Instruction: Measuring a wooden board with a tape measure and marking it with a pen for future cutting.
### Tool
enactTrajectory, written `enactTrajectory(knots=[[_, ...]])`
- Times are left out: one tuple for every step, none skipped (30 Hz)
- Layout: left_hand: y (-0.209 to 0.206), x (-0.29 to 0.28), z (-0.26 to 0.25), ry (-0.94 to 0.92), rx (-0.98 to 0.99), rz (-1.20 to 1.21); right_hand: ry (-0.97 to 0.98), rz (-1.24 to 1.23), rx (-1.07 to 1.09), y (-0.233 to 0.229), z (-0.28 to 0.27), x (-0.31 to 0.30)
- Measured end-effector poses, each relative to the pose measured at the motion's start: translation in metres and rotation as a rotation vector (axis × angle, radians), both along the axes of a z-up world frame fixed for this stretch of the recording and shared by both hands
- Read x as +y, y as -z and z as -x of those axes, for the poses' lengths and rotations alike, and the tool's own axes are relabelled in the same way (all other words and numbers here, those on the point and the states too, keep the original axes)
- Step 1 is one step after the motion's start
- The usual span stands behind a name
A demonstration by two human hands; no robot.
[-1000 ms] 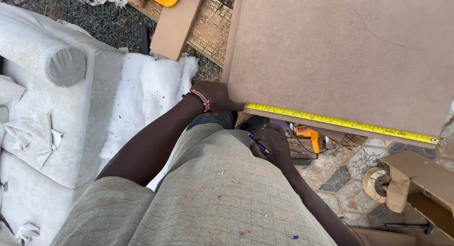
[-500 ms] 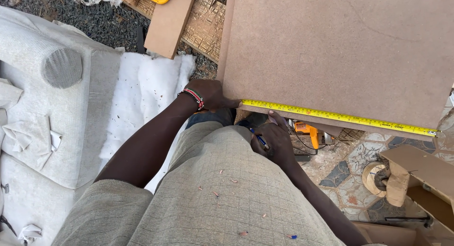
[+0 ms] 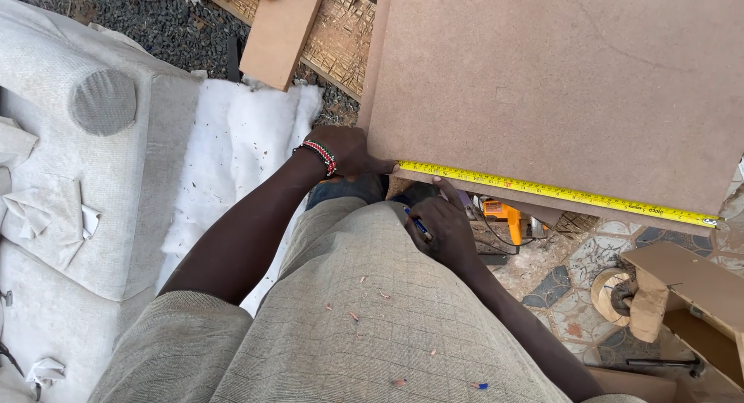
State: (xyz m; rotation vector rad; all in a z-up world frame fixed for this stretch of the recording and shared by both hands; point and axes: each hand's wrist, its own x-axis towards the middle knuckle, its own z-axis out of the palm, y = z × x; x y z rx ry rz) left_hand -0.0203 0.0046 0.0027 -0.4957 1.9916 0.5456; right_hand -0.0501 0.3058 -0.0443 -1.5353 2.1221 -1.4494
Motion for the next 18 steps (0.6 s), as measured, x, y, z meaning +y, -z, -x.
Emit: enactTrajectory(knots=[[-0.002,0.0,0.0,-0.001,0.001,-0.001,-0.001,-0.001,0.001,0.004,-0.001,-0.001],[-0.004,0.001,0.0,-0.001,-0.001,-0.002,-0.015,-0.02,0.002,0.008,-0.002,-0.002],[-0.006,0.001,0.001,-0.001,-0.002,-0.004,-0.03,-0.039,0.003,0.013,-0.003,-0.003],[-0.005,0.001,0.0,-0.003,-0.001,-0.003,-0.032,-0.038,0.004,0.015,-0.003,-0.003],[-0.004,0.0,0.0,-0.003,0.004,0.0,-0.039,-0.044,0.006,0.017,-0.003,-0.004],[-0.002,0.0,-0.001,-0.001,0.007,0.002,-0.045,-0.05,0.006,0.019,-0.005,-0.004],[-0.002,0.0,-0.002,-0.003,0.006,0.002,-0.047,-0.05,0.006,0.017,-0.005,-0.005],[-0.001,0.001,-0.002,-0.003,0.005,0.001,-0.048,-0.058,0.01,0.015,-0.005,-0.005],[0.0,0.002,-0.003,-0.002,0.003,-0.001,-0.048,-0.066,0.015,0.013,-0.005,-0.005],[0.0,0.002,-0.003,-0.003,0.003,-0.001,-0.05,-0.067,0.015,0.013,-0.005,-0.004],[0.0,0.002,-0.003,-0.004,0.002,0.0,-0.054,-0.075,0.011,0.012,-0.006,-0.003],[0.0,0.002,-0.003,-0.005,0.001,0.002,-0.057,-0.082,0.008,0.012,-0.005,-0.003],[-0.001,0.002,-0.002,-0.006,0.002,0.002,-0.059,-0.082,0.009,0.015,-0.005,-0.003],[-0.003,0.001,-0.001,-0.011,-0.003,-0.001,-0.07,-0.084,0.018,0.017,-0.005,-0.002],[-0.004,0.001,-0.001,-0.016,-0.008,-0.005,-0.08,-0.086,0.027,0.019,-0.004,-0.001],[-0.003,0.001,-0.001,-0.017,-0.009,-0.005,-0.082,-0.086,0.026,0.019,-0.004,-0.003],[-0.002,0.0,-0.001,-0.022,-0.011,-0.005,-0.098,-0.088,0.026,0.019,-0.004,-0.004],[0.0,0.001,-0.001,-0.026,-0.012,-0.006,-0.112,-0.091,0.027,0.019,-0.004,-0.005]])
